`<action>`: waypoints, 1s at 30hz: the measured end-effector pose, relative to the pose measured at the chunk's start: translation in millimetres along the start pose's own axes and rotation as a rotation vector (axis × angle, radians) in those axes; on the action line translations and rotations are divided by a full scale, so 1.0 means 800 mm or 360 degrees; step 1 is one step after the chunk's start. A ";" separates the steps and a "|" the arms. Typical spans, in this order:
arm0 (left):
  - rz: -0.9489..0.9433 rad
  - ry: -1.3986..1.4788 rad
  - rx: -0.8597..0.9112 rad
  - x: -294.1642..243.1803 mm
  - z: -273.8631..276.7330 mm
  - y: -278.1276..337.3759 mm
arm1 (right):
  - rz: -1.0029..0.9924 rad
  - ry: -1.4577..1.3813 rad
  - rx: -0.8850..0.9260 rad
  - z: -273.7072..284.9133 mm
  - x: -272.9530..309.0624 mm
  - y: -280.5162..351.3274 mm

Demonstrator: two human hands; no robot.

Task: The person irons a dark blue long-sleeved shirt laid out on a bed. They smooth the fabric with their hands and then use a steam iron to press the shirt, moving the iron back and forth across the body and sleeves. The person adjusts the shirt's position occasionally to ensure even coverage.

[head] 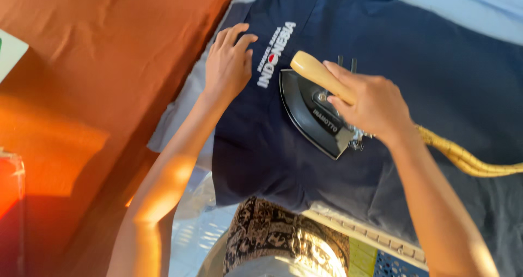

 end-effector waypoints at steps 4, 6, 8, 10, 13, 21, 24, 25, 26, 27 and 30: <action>0.0061 0.0045 0.0248 -0.020 0.036 0.073 | -0.0091 -0.0224 0.0639 0.009 0.000 -0.006; 0.0017 0.0088 0.0248 -0.020 0.045 0.090 | 0.0192 -0.0332 0.0767 0.013 0.012 0.000; 0.0005 0.0191 0.0208 -0.020 0.046 0.104 | 0.0341 -0.0402 0.0897 0.011 0.026 0.015; 0.0141 0.0292 0.0225 -0.023 0.043 0.116 | 0.0359 -0.0425 0.1006 0.012 0.040 0.033; 0.0271 0.0187 0.0270 -0.037 0.030 0.122 | 0.0478 -0.0361 0.0896 0.014 0.058 0.057; 0.0175 0.0080 0.0350 -0.091 -0.002 0.084 | 0.0109 0.0154 0.0043 0.010 0.045 0.121; 0.0086 0.0018 0.0466 -0.092 -0.004 0.082 | -0.0183 0.0359 -0.0102 0.010 0.013 0.125; 0.0078 -0.0023 0.0480 -0.091 -0.003 0.085 | -0.0282 0.0417 -0.0114 0.010 0.002 0.125; 0.0071 -0.0065 0.0494 -0.091 -0.003 0.087 | -0.0403 0.0456 -0.0142 0.011 -0.010 0.123; 0.0065 -0.0082 0.0491 -0.092 -0.003 0.090 | -0.0517 0.0493 -0.0166 0.012 -0.024 0.116; 0.0060 -0.0104 0.0513 -0.093 -0.003 0.086 | -0.0745 0.0581 -0.0265 0.016 -0.066 0.088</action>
Point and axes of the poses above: each hand's wrist, its own y-axis away from the middle knuckle, its own z-axis out of the back of the hand, x = y × z, the point moved 1 cm from there along -y, towards the middle knuckle, and after that the axes turned 13 degrees about -z, right-handed, at the moved point
